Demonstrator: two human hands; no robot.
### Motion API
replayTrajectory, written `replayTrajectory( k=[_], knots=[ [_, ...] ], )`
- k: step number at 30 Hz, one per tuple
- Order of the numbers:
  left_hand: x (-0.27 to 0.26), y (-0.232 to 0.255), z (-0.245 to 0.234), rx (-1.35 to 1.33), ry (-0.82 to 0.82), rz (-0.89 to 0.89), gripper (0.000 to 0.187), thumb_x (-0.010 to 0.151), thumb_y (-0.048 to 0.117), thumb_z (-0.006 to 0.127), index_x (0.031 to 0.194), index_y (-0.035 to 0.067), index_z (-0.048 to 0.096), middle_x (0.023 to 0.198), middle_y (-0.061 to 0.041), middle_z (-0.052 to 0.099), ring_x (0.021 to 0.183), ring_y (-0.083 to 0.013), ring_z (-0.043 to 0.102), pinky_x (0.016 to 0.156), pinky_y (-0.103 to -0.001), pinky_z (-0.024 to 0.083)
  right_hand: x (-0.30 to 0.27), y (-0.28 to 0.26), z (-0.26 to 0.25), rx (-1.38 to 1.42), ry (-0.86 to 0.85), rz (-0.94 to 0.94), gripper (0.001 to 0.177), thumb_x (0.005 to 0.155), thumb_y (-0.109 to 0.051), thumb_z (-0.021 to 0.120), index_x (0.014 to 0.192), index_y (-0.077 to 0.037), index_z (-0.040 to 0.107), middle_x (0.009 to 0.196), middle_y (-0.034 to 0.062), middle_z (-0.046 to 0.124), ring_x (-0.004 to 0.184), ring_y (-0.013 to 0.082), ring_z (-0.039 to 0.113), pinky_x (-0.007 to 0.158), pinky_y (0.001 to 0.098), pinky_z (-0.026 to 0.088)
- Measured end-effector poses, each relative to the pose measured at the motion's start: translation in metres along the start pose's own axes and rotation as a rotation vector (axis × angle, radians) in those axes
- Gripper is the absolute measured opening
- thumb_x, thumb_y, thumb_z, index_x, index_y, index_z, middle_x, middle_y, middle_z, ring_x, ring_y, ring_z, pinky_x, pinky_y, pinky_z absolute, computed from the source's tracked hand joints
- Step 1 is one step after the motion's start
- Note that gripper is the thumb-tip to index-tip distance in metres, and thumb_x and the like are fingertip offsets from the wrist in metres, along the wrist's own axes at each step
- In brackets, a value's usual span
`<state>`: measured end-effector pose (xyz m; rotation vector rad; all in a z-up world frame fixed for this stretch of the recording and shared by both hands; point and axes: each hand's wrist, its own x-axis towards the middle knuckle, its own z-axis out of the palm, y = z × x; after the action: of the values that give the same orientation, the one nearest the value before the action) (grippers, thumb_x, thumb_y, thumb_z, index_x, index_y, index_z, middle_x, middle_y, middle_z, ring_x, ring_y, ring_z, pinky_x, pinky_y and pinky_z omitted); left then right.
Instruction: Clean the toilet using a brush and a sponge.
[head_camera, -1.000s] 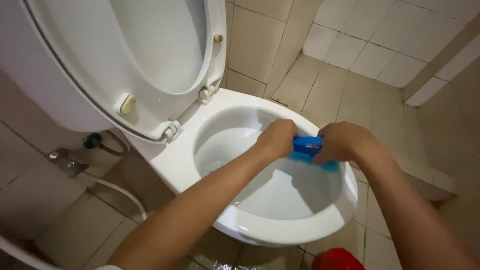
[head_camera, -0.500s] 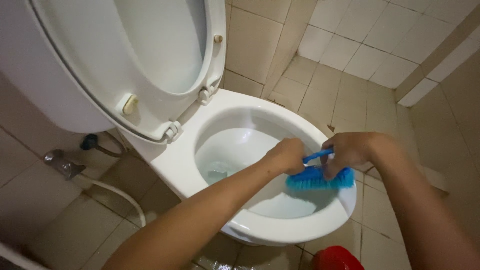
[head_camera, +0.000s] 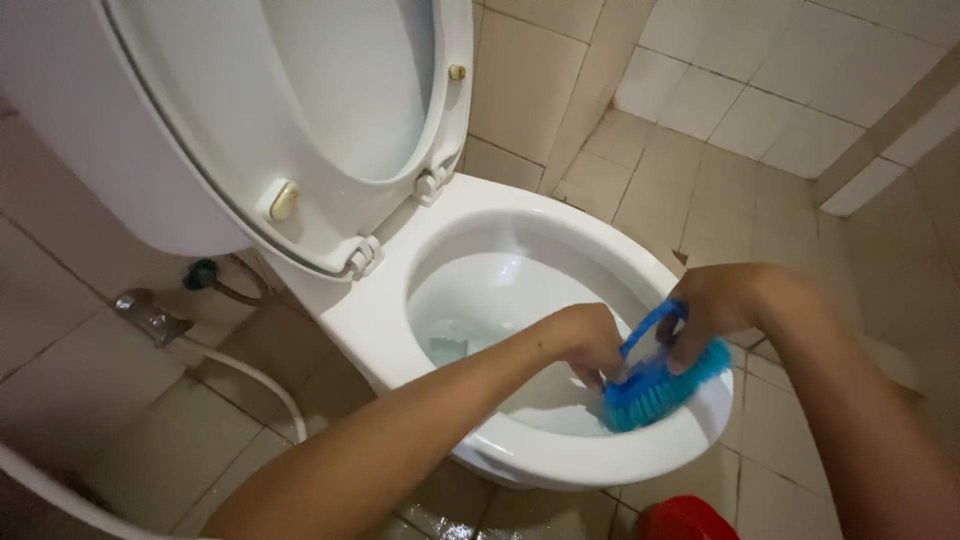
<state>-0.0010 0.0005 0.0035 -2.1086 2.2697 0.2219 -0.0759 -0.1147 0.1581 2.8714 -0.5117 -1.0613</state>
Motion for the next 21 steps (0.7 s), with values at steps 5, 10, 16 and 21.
replayTrajectory(
  k=[5, 10, 16, 21],
  knots=[
    [-0.005, -0.006, 0.003, -1.052, -0.096, -0.618, 0.028, 0.081, 0.02, 0.085, 0.094, -0.004, 0.081, 0.094, -0.018, 0.084, 0.072, -0.0173, 0.083, 0.07, -0.033, 0.066, -0.023, -0.017, 0.0, -0.071, -0.059, 0.09, 0.062, 0.067, -0.034, 0.094, 0.127, -0.026, 0.079, 0.136, 0.0019, 0.073, 0.128, 0.0256, 0.064, 0.112, 0.0424, 0.047],
    [-0.015, 0.007, -0.027, -0.617, -0.028, -0.376, 0.047, 0.08, 0.055, 0.075, 0.083, 0.009, 0.085, 0.083, -0.007, 0.086, 0.07, -0.0168, 0.08, 0.077, -0.031, 0.06, 0.0, 0.025, -0.003, -0.076, 0.003, -0.078, 0.066, 0.06, -0.032, 0.095, 0.122, -0.018, 0.08, 0.12, 0.0053, 0.084, 0.112, 0.0241, 0.078, 0.105, 0.0372, 0.057],
    [0.002, 0.027, -0.063, -0.42, 0.487, -0.442, 0.039, 0.065, 0.046, 0.087, 0.083, 0.012, 0.083, 0.078, -0.014, 0.077, 0.07, -0.0276, 0.073, 0.073, -0.038, 0.058, -0.021, 0.072, -0.001, 0.104, 0.184, -0.051, 0.072, 0.064, -0.029, 0.1, 0.129, -0.024, 0.07, 0.121, 0.0026, 0.08, 0.111, 0.0213, 0.076, 0.106, 0.0353, 0.056],
    [0.031, 0.044, -0.084, -0.566, 0.731, -0.41, 0.016, 0.069, 0.022, 0.072, 0.076, 0.014, 0.084, 0.077, -0.01, 0.078, 0.07, -0.0245, 0.076, 0.07, -0.038, 0.063, -0.019, 0.127, 0.025, 0.39, 0.111, -0.13, 0.061, 0.062, -0.017, 0.097, 0.119, -0.016, 0.074, 0.108, 0.003, 0.079, 0.101, 0.02, 0.074, 0.095, 0.0352, 0.056]
  ],
)
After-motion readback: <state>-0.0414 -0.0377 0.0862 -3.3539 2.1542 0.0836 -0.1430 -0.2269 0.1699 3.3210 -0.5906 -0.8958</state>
